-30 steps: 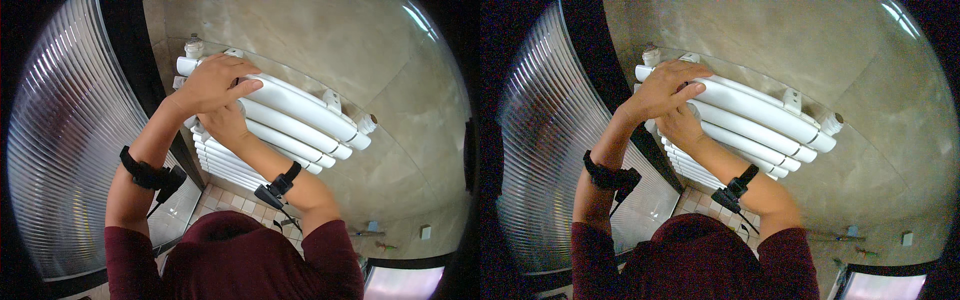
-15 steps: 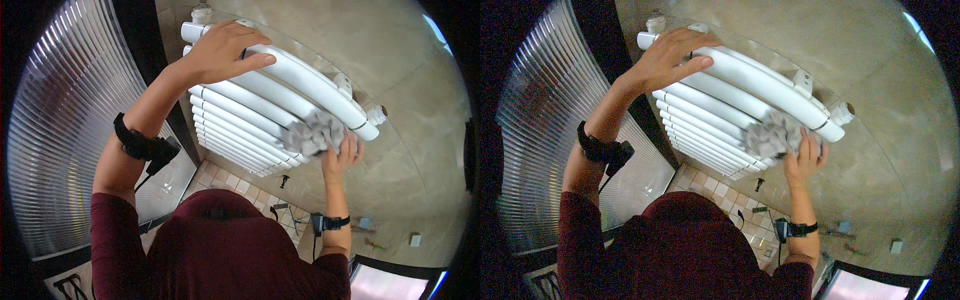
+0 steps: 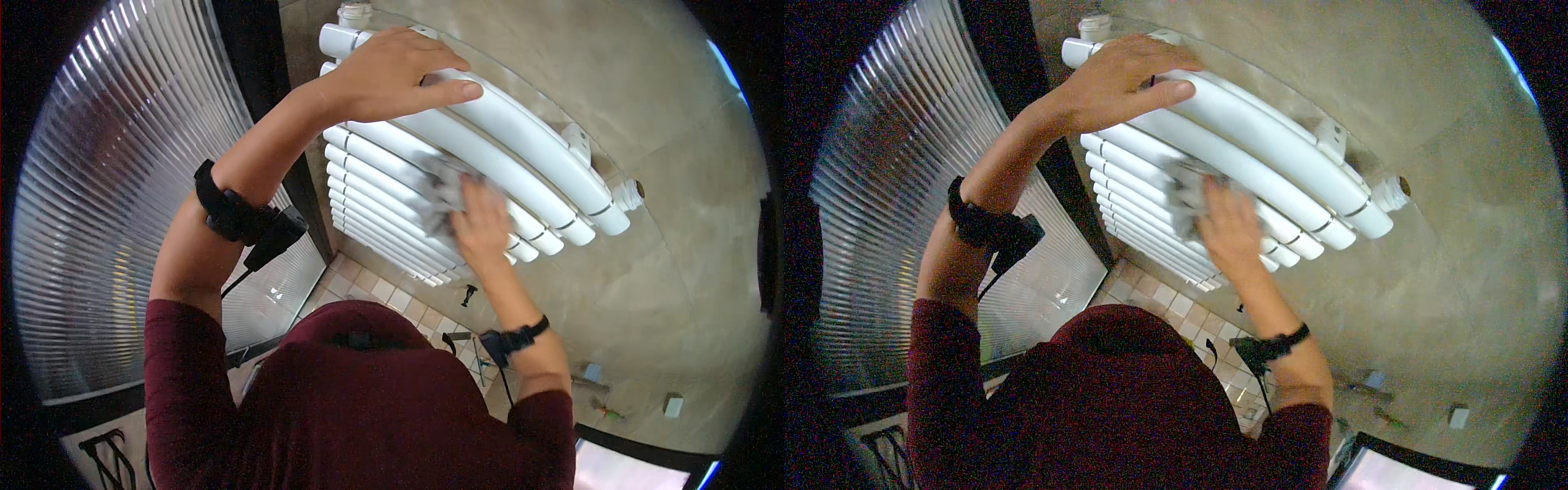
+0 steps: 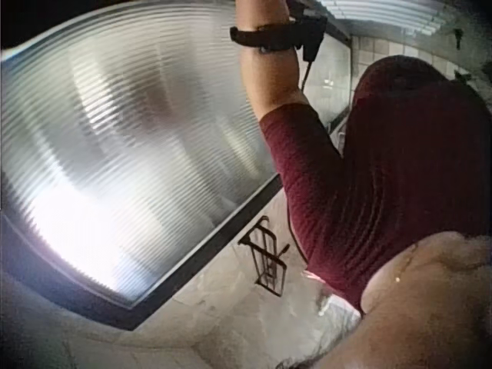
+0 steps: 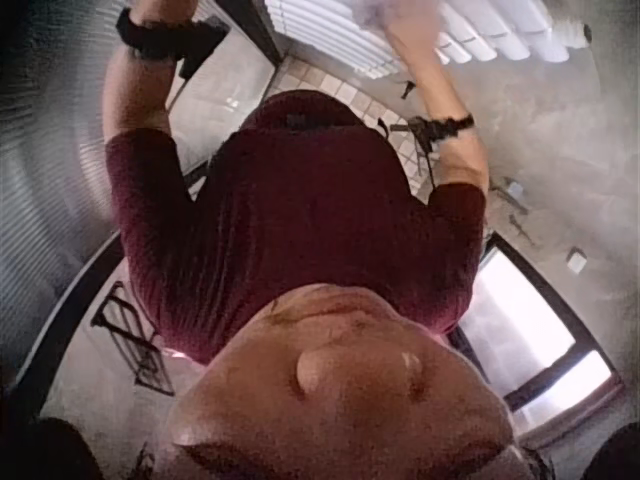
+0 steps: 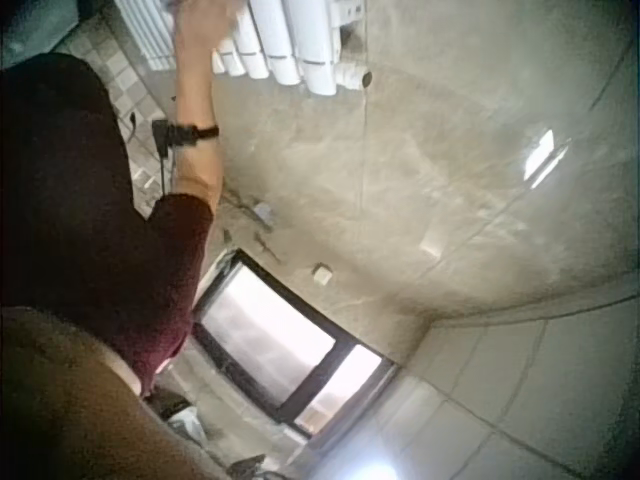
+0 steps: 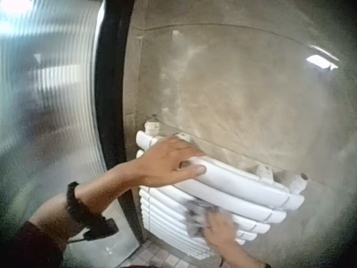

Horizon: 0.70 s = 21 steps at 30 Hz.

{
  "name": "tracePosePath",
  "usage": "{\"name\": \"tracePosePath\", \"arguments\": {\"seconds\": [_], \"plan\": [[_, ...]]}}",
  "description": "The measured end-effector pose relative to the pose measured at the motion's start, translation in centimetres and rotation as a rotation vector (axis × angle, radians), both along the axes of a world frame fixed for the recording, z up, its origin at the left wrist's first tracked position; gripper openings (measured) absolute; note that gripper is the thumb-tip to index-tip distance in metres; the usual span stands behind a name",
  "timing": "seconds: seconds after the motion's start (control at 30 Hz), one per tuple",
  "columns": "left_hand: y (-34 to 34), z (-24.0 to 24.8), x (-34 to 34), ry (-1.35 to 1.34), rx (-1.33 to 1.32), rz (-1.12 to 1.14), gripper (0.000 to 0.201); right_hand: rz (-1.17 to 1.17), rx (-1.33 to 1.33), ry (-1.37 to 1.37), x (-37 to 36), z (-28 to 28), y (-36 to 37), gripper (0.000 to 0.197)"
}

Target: Cleaning wall tiles, a radiator, a window, and a cabinet in a bathroom using a cloth.

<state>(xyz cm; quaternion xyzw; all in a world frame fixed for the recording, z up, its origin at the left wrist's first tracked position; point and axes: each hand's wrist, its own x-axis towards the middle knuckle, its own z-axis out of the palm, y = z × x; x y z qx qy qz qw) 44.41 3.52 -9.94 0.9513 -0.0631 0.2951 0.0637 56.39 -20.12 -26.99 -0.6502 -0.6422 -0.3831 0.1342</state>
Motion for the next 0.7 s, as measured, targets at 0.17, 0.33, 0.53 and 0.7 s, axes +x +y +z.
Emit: {"name": "tracePosePath", "arguments": {"seconds": [0.17, 0.33, 0.53, 0.7], "plan": [[0.5, -0.3, 0.0, -0.025, 0.009, -0.006, 0.052, 0.110, 0.001, -0.035, -4.0, 0.2, 11.4, 0.017], [1.6, -1.1, 0.8, -0.127, -0.030, -0.021, 0.055, 0.115, -0.080, -0.129, -6.8, 0.9, 19.0, 0.036], [1.5, -1.3, 1.9, -0.142, -0.071, -0.077, 0.052, 0.226, -0.089, -0.091, -4.6, -2.7, 18.2, 0.051], [0.6, -0.6, 0.4, -0.012, -0.189, -0.035, 0.047, 0.007, -0.153, -0.383, -2.4, -2.7, 8.0, 0.028]]}}
